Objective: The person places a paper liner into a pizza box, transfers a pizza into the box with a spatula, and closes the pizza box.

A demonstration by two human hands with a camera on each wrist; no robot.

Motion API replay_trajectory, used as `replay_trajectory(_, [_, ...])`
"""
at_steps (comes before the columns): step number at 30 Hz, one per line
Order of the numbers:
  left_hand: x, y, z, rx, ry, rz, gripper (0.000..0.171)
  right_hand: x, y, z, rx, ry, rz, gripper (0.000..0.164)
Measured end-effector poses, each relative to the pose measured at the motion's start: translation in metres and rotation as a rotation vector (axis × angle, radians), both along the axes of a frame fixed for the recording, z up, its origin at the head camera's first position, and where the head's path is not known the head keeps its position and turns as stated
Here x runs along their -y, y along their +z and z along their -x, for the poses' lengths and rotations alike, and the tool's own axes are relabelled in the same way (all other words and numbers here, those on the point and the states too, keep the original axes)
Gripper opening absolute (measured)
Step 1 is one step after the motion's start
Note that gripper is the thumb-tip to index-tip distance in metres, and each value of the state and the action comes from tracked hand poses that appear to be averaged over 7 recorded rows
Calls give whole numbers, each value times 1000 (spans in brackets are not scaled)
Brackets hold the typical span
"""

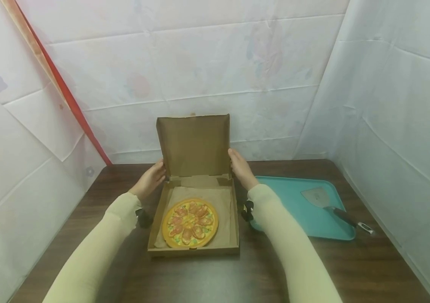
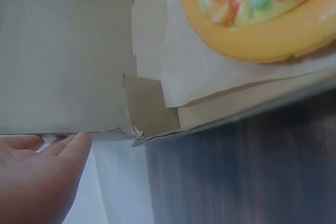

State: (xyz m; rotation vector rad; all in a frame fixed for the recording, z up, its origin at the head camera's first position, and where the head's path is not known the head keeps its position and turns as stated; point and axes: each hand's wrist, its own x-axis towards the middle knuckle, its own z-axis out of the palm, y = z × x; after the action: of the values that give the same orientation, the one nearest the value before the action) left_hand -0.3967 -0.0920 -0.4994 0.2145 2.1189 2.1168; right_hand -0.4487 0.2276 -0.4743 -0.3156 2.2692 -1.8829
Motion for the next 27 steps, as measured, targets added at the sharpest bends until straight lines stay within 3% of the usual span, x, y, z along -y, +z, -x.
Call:
replay_trajectory(11, [4, 2, -14, -30, -9, -7, 66, -6, 6, -17, -33, 41, -31, 65])
replay_trajectory(17, [5, 3, -23, -55, -10, -5, 62, -7, 13, -38, -95, 55, -59, 62])
replay_trajectory(27, [6, 1, -35, -61, -40, -4, 63, -14, 1, -44, -89, 33, 0, 62])
